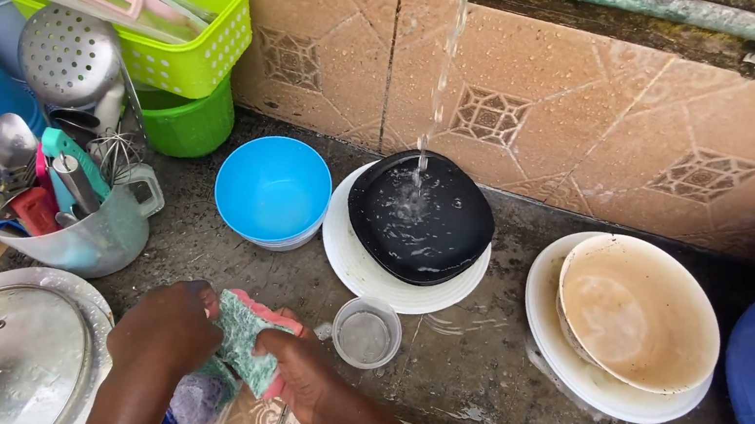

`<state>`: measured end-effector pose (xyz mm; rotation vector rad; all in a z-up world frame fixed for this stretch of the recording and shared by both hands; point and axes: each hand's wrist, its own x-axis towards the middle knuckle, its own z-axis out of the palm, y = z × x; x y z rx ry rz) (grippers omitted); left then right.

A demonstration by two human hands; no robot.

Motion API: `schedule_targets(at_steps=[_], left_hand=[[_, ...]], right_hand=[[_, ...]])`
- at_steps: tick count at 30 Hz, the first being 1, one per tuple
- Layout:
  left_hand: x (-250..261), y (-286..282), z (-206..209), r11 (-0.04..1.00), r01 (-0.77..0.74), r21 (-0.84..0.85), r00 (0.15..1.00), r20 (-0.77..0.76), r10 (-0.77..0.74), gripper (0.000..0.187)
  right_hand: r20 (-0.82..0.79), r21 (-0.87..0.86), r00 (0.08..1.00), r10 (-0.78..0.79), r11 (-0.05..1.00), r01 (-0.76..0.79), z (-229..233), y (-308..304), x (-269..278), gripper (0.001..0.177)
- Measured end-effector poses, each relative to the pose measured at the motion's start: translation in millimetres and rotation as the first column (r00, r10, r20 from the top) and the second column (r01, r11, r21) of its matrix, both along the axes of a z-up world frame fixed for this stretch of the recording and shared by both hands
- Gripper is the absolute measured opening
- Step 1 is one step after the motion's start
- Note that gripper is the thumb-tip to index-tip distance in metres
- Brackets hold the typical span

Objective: Washing and rinsing dishes and bowls at an outdoor washing station.

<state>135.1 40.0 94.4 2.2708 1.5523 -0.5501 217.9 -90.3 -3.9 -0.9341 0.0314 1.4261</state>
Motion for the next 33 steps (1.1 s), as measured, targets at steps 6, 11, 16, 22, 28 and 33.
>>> schedule_targets(at_steps=[6, 11, 16, 22, 28, 33], left_hand=[[-40, 4, 9, 0.995, -0.031, 0.09, 0.999, 0.025, 0.029, 0.027], [-60, -4, 0, 0.974, -0.109, 0.198, 0.971, 0.233, 0.061, 0.034], [6, -25, -21, 0.968, -0.042, 0.246, 0.65, 0.743, -0.16, 0.048], [153, -55, -2, 0.888, 0.041, 0.458, 0.238, 0.858, -0.454, 0.061], [249, -79, 21, 0.743, 0.132, 0.657, 0.252, 0.702, -0.666, 0.064], [256, -83, 15, 0.78, 0.109, 0.617, 0.333, 0.716, -0.613, 0.062]], right_hand=[[0.178, 0.046, 0.984, 0.012, 0.999, -0.02, 6, 15, -59, 0.062], [0.146, 0.022, 0.989, -0.002, 1.0, -0.001, -9, 19, -69, 0.059], [0.077, 0.175, 0.947, -0.312, 0.939, 0.295, 3, 12, -4, 0.05], [-0.279, 0.408, 0.804, -0.525, 0.694, 0.594, 78, -1, 121, 0.059], [-0.254, 0.605, 0.86, -0.442, 0.621, 0.498, 25, 30, 284, 0.046], [-0.199, 0.779, 0.98, -0.019, 0.604, 0.17, 7, 74, 334, 0.038]])
